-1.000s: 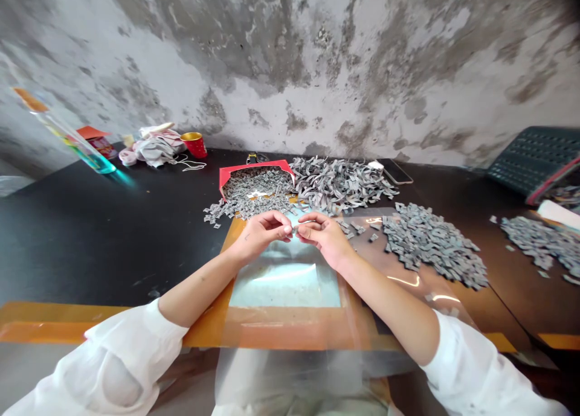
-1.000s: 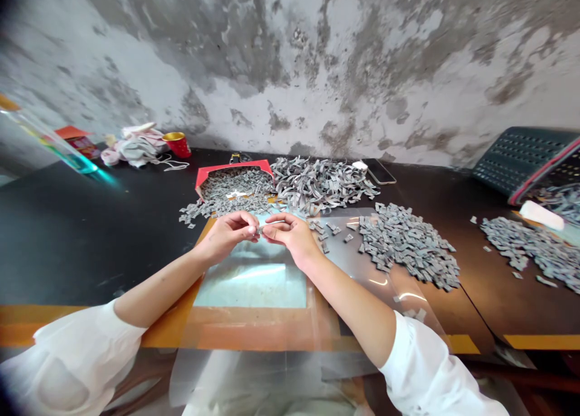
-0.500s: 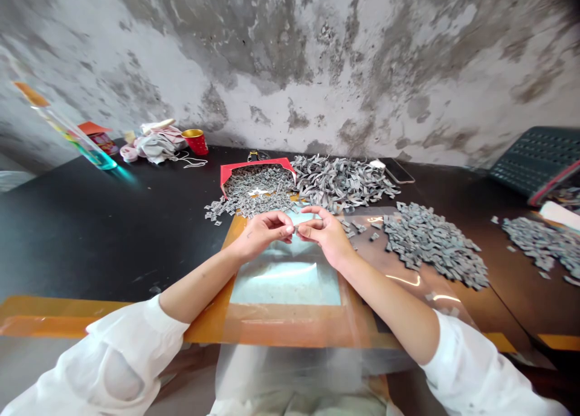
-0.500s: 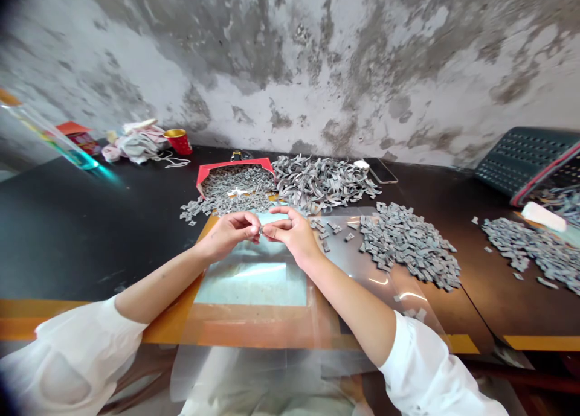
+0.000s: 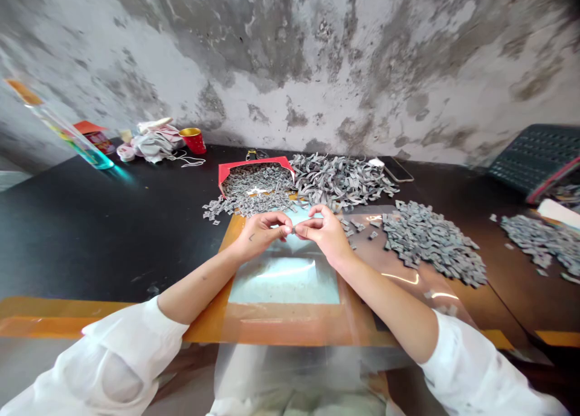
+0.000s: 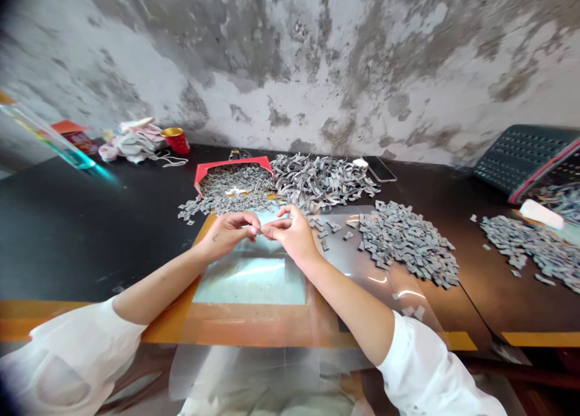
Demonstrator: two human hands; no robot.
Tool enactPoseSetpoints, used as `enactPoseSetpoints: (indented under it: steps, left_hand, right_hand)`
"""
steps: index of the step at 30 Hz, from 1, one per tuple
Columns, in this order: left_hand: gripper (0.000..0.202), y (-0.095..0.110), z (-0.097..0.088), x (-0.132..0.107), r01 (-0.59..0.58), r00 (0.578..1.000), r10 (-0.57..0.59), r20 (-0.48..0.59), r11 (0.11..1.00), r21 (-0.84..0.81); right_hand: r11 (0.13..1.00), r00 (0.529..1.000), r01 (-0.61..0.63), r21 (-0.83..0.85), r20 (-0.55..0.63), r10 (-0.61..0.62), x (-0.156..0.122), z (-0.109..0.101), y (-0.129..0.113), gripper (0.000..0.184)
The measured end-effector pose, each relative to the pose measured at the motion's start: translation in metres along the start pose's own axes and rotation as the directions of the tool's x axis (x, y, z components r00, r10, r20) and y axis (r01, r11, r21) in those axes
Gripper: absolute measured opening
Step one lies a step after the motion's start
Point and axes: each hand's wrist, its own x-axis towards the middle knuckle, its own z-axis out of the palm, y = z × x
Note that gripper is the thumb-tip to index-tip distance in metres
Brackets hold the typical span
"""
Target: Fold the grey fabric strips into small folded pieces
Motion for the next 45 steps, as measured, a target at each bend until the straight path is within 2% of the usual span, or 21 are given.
enactPoseSetpoints:
  steps: [4, 5, 7, 10, 14, 18, 22, 25, 28, 32, 36, 45]
  left_hand:
    - [0.024, -0.001, 0.001, 0.001, 0.0, 1.0, -0.001, 0.006, 0.997, 0.081]
    - [0.024, -0.001, 0.001, 0.001, -0.004, 1.0, 0.003, 0.003, 0.996, 0.094]
    - [0.024, -0.003, 0.002, 0.003, -0.029, 1.0, 0.029, -0.007, 0.996, 0.089]
    - [0.024, -0.005, 0.003, 0.004, -0.06, 0.997, 0.062, -0.042, 0.997, 0.04]
    - [0.025, -0.004, 0.005, 0.003, -0.052, 0.996, 0.049, -0.069, 0.997, -0.05]
    - [0.025, -0.001, 0.007, 0.002, -0.055, 0.994, 0.048, -0.1, 0.996, -0.072]
    - [0.023, 0.0, 0.007, 0.0, -0.085, 0.992, 0.078, -0.102, 0.994, -0.067]
    - [0.021, -0.001, 0.007, 0.0, -0.115, 0.99, 0.111, -0.086, 0.992, -0.048]
    - [0.019, -0.001, 0.007, -0.001, -0.137, 0.988, 0.133, -0.08, 0.99, -0.042]
    - [0.015, 0.0, 0.008, -0.002, -0.17, 0.981, 0.169, -0.092, 0.986, 0.003]
    - [0.014, 0.001, 0.009, -0.002, -0.189, 0.978, 0.192, -0.085, 0.981, 0.044]
    - [0.018, 0.001, 0.009, -0.002, -0.177, 0.977, 0.188, -0.098, 0.979, 0.105]
  right_hand:
    - [0.998, 1.0, 0.009, -0.066, 0.026, -0.007, 0.002, -0.002, 0.002, 0.043]
    - [0.994, 0.999, 0.038, -0.104, 0.024, -0.035, 0.002, -0.003, 0.001, 0.041]
    - [0.967, 0.986, 0.165, -0.195, 0.006, -0.167, 0.002, -0.004, 0.0, 0.038]
    - [0.865, 0.92, 0.371, -0.339, 0.009, -0.391, -0.001, -0.003, -0.004, 0.037]
    - [0.749, 0.879, 0.432, -0.502, 0.048, -0.475, -0.006, -0.001, -0.007, 0.039]
    - [0.606, 0.79, 0.512, -0.608, 0.058, -0.61, -0.009, 0.0, -0.007, 0.042]
    - [0.57, 0.791, 0.535, -0.624, 0.132, -0.598, -0.012, 0.002, -0.008, 0.04]
    - [0.558, 0.804, 0.497, -0.665, 0.111, -0.584, -0.014, 0.004, -0.008, 0.036]
    - [0.585, 0.839, 0.445, -0.678, 0.086, -0.538, -0.015, 0.006, -0.009, 0.04]
    - [0.693, 0.89, 0.393, -0.604, 0.061, -0.452, -0.015, 0.006, -0.011, 0.039]
    - [0.762, 0.907, 0.364, -0.535, 0.019, -0.42, -0.014, 0.005, -0.013, 0.036]
    - [0.847, 0.938, 0.331, -0.416, 0.052, -0.341, -0.007, 0.002, -0.008, 0.031]
